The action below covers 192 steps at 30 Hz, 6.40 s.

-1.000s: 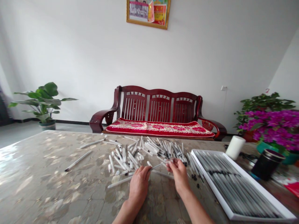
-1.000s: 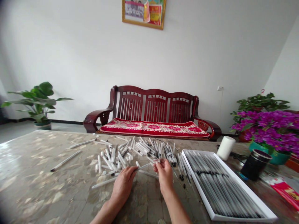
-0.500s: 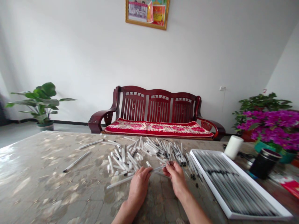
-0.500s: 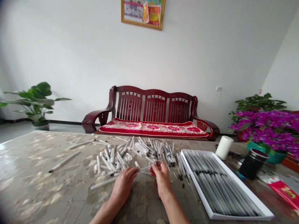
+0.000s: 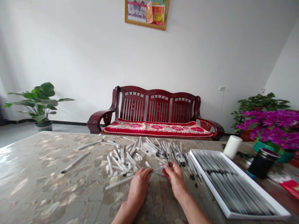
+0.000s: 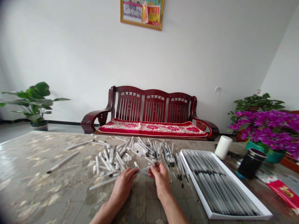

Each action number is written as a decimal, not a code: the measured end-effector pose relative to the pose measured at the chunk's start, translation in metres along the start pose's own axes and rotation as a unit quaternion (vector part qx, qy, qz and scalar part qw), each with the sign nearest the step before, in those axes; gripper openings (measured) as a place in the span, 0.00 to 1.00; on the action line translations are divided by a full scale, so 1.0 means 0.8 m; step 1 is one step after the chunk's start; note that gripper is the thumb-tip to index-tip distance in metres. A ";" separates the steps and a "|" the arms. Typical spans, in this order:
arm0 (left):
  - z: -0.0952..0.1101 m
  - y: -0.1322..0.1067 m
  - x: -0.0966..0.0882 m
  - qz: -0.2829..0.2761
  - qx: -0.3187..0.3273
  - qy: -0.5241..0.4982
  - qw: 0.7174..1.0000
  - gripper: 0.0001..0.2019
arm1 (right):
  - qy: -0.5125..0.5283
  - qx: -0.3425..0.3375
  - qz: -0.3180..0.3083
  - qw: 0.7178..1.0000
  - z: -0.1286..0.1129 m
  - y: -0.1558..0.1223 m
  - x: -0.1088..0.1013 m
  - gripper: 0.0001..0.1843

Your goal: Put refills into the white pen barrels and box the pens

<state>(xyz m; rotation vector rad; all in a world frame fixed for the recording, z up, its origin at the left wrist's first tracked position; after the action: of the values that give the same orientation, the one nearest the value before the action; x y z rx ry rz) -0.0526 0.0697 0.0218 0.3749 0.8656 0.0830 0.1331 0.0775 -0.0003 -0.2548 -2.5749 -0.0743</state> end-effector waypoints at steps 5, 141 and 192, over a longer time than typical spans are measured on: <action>0.006 -0.001 -0.001 -0.002 0.020 0.039 0.999 0.14 | -0.027 -0.011 -0.004 1.000 0.000 0.000 0.000 0.20; -0.038 -0.022 0.048 0.022 -0.325 -0.600 0.731 0.13 | -0.716 -0.096 -0.068 0.688 -0.086 0.016 -0.018 0.09; -0.025 -0.032 0.054 -0.020 -0.350 -0.617 0.705 0.07 | -0.430 -0.207 -0.013 0.879 -0.076 0.020 0.012 0.18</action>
<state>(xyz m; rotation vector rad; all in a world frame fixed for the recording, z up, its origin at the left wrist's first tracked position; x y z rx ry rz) -0.0417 0.0615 -0.0304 -0.3408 -0.5416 0.0916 0.1598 0.0880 0.0565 -0.4999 -3.4265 -0.6649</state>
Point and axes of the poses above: each hand's wrist, its own y-axis towards the middle knuckle, its own x-axis out of the palm, z = x × y, the point moved 10 cm from there along y, towards the middle knuckle, and after that the axes turned 15 degrees about y, right-handed, at the moved point
